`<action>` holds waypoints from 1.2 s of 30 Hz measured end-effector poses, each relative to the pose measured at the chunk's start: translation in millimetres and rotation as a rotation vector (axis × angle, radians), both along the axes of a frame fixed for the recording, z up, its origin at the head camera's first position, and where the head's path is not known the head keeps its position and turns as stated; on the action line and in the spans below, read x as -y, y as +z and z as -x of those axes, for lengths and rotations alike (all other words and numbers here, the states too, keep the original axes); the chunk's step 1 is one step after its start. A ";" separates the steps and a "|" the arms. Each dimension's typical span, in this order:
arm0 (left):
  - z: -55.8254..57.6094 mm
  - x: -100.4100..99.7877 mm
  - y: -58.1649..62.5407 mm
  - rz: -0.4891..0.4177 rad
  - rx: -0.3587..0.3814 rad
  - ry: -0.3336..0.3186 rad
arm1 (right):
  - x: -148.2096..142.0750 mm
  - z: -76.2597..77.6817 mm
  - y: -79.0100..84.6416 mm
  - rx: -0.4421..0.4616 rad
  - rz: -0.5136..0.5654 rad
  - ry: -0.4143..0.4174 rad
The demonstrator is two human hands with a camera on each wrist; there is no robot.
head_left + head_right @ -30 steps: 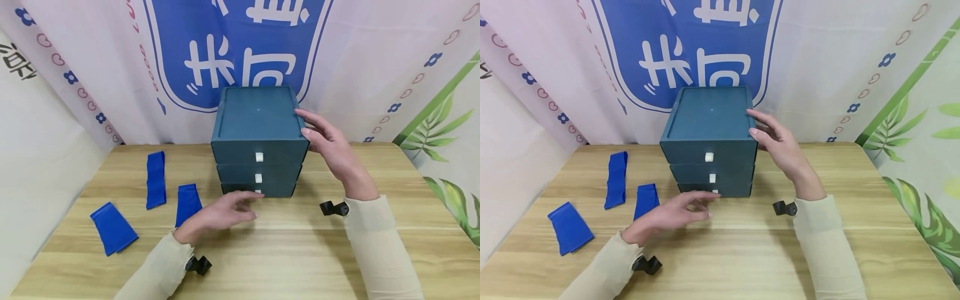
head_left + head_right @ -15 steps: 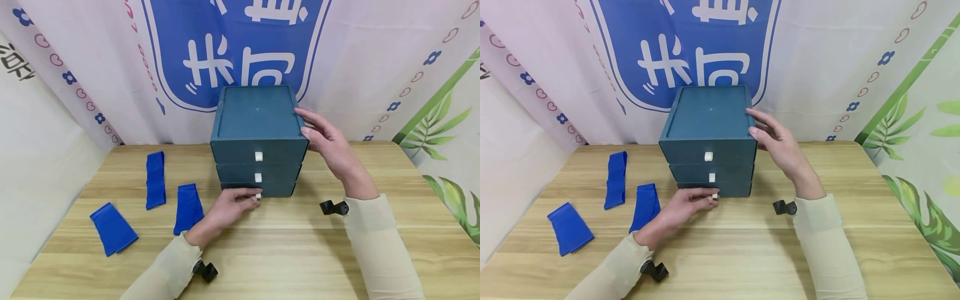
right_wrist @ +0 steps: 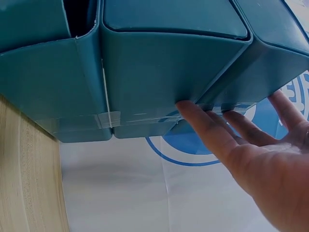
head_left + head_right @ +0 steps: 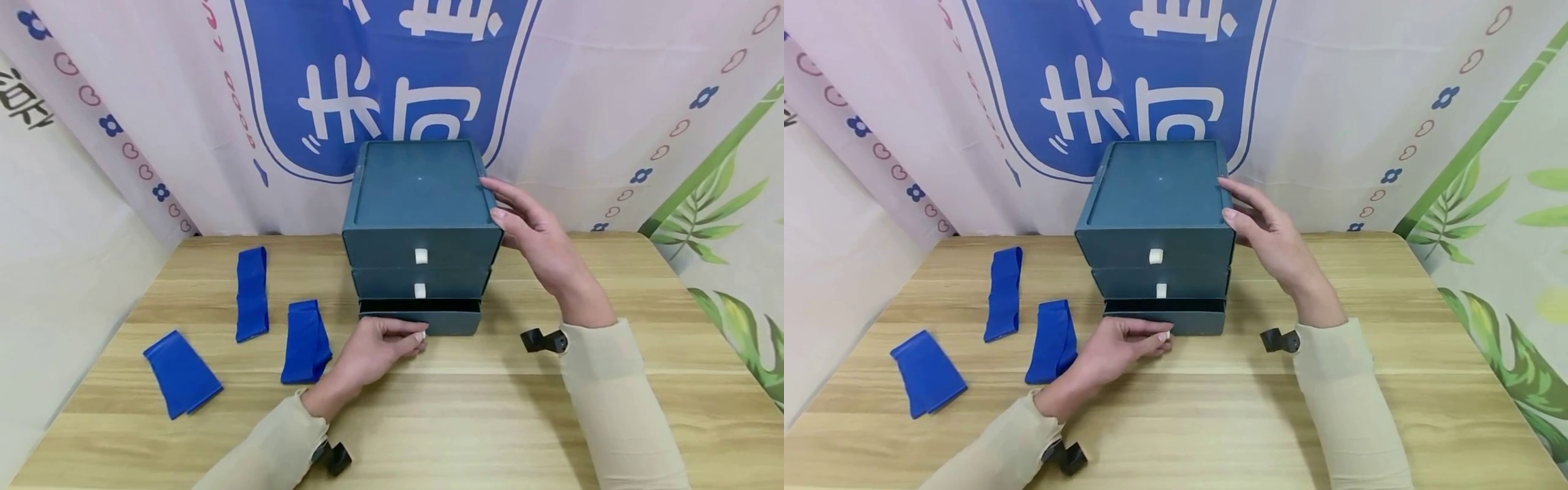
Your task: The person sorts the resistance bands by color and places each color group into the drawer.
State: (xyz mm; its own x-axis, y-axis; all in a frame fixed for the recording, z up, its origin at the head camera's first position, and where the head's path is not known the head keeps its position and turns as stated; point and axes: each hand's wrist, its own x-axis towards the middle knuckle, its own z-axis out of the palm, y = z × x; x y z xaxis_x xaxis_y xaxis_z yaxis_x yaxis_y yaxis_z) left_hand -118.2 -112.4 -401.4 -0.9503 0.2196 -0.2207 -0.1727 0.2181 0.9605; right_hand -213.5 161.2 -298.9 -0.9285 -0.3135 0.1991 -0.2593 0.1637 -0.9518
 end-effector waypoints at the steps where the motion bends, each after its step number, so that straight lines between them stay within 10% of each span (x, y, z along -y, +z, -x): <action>1: -1.7 -0.2 0.2 -0.004 0.004 0.006 | 0.1 0.3 -0.1 0.001 -0.002 0.000; 36: -47.1 -0.7 4.5 0.013 0.081 -0.019 | 0.4 1.3 -3.3 -0.009 -0.001 -0.023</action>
State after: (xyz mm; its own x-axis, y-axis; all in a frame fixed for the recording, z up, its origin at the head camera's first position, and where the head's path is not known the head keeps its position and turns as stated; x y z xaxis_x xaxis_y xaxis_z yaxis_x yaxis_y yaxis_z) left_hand -71.1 -111.7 -396.9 -0.9250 0.2339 -0.2995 -0.2453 0.2343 0.9407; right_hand -214.8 160.8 -302.2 -0.9335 -0.2925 0.2074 -0.2643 0.1704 -0.9493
